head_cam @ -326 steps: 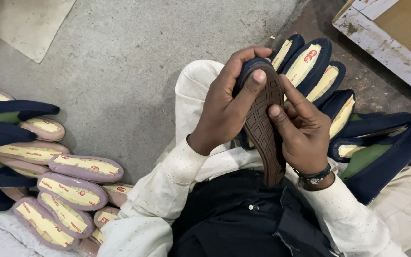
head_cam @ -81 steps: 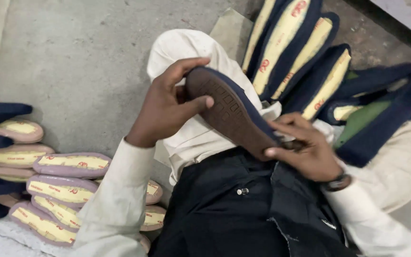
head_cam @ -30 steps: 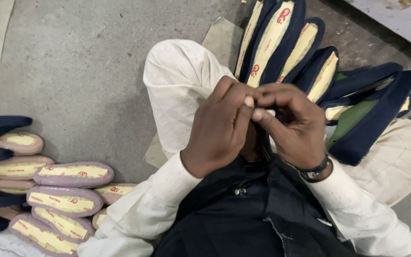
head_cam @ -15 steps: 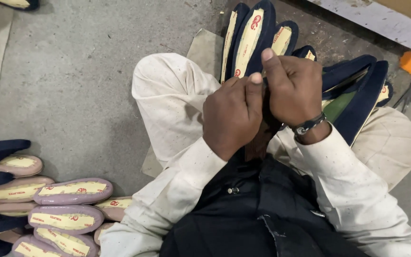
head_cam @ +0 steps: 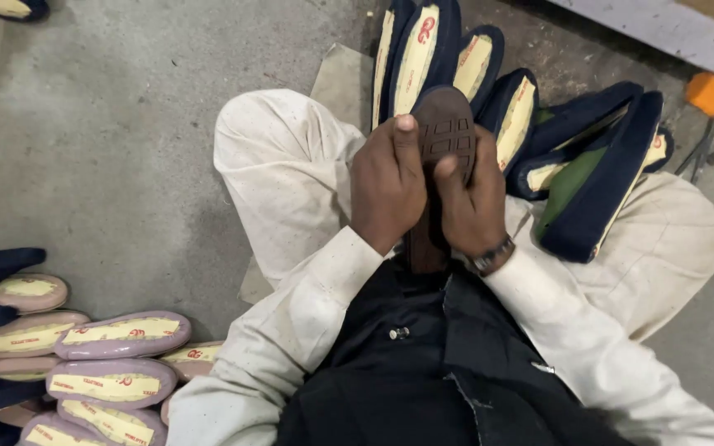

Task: A person is manually attaching rubber soles to shoe uppers, aligning them carefully and pressing them together.

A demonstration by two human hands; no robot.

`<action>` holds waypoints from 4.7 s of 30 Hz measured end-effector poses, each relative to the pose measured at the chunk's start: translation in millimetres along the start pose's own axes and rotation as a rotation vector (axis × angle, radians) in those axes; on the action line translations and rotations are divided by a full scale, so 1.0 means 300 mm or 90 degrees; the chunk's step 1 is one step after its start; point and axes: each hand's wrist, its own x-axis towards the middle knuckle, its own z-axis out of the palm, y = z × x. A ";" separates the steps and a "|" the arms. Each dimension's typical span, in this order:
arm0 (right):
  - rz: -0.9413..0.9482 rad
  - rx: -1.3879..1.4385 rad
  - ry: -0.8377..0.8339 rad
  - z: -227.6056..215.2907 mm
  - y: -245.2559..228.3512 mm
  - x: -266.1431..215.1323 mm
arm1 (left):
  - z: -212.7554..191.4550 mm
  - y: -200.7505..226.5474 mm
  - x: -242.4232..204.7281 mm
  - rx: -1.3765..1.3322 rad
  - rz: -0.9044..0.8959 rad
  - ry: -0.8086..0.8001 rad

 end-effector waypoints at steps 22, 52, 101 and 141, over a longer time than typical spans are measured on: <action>0.214 0.238 -0.323 -0.107 -0.001 -0.132 | -0.161 0.003 0.031 -0.344 -0.132 -0.258; 0.145 0.010 -0.230 -0.227 -0.184 0.148 | -0.125 0.194 0.034 -0.055 -0.082 -0.279; 0.295 0.232 0.128 -0.632 -0.025 -0.058 | 0.280 0.342 -0.022 -0.325 -0.161 -0.542; 0.281 0.165 0.079 -0.455 0.108 -0.061 | 0.259 0.111 -0.028 -0.220 -0.142 -0.586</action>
